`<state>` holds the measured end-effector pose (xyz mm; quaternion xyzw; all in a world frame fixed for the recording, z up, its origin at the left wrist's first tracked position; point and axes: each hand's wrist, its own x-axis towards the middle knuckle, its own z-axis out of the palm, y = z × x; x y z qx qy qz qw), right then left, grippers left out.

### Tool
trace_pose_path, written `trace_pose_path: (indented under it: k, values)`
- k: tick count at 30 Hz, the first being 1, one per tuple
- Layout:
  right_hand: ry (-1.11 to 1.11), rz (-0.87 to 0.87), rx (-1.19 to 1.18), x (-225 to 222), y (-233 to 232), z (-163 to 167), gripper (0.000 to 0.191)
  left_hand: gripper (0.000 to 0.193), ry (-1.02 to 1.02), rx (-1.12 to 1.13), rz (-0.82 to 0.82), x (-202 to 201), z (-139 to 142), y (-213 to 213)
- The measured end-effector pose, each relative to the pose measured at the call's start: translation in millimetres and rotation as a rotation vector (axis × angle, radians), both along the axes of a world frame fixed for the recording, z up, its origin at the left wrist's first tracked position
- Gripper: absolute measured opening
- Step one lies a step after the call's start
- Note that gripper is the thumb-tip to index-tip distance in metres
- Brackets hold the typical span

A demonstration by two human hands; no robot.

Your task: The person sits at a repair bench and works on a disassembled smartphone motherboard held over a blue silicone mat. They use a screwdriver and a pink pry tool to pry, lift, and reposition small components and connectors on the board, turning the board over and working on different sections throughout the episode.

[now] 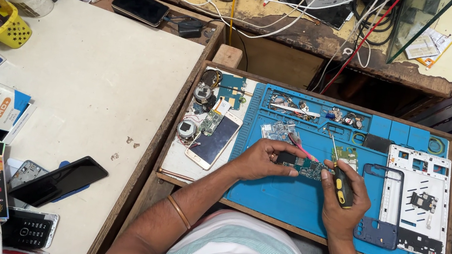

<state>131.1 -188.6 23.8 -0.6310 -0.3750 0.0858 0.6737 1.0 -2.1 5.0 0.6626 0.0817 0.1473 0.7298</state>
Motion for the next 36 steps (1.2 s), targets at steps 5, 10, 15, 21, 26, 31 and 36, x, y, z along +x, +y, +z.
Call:
trace_pose_path:
  k: [5, 10, 15, 21, 26, 31, 36]
  values:
    - [-0.007, 0.002, 0.009, 1, 0, -1, 0.033, 0.039, -0.061, -0.109, -0.030, 1, 1, -1]
    - [0.005, 0.003, -0.004, 1, 0, -2, 0.033, 0.037, -0.080, -0.121, -0.037, 2, 0, 0]
    - [0.008, 0.004, -0.005, 1, 0, -2, 0.033, 0.037, -0.090, -0.148, -0.040, 3, -2, 0]
    - [0.001, -0.005, -0.018, 0, 0, -2, 0.034, 0.036, -0.080, -0.125, -0.034, 3, -5, 0]
    - [-0.026, -0.012, 0.005, 1, -1, -2, 0.033, 0.035, -0.131, -0.245, 0.011, 5, -6, 2]
    - [-0.059, -0.054, 0.046, 0, -3, -6, 0.028, 0.037, -0.110, -0.320, 0.188, 7, -6, 8]
    - [-0.188, -0.052, -0.011, -2, -10, -8, 0.026, 0.037, -0.133, -0.336, 0.282, 6, -8, 10]
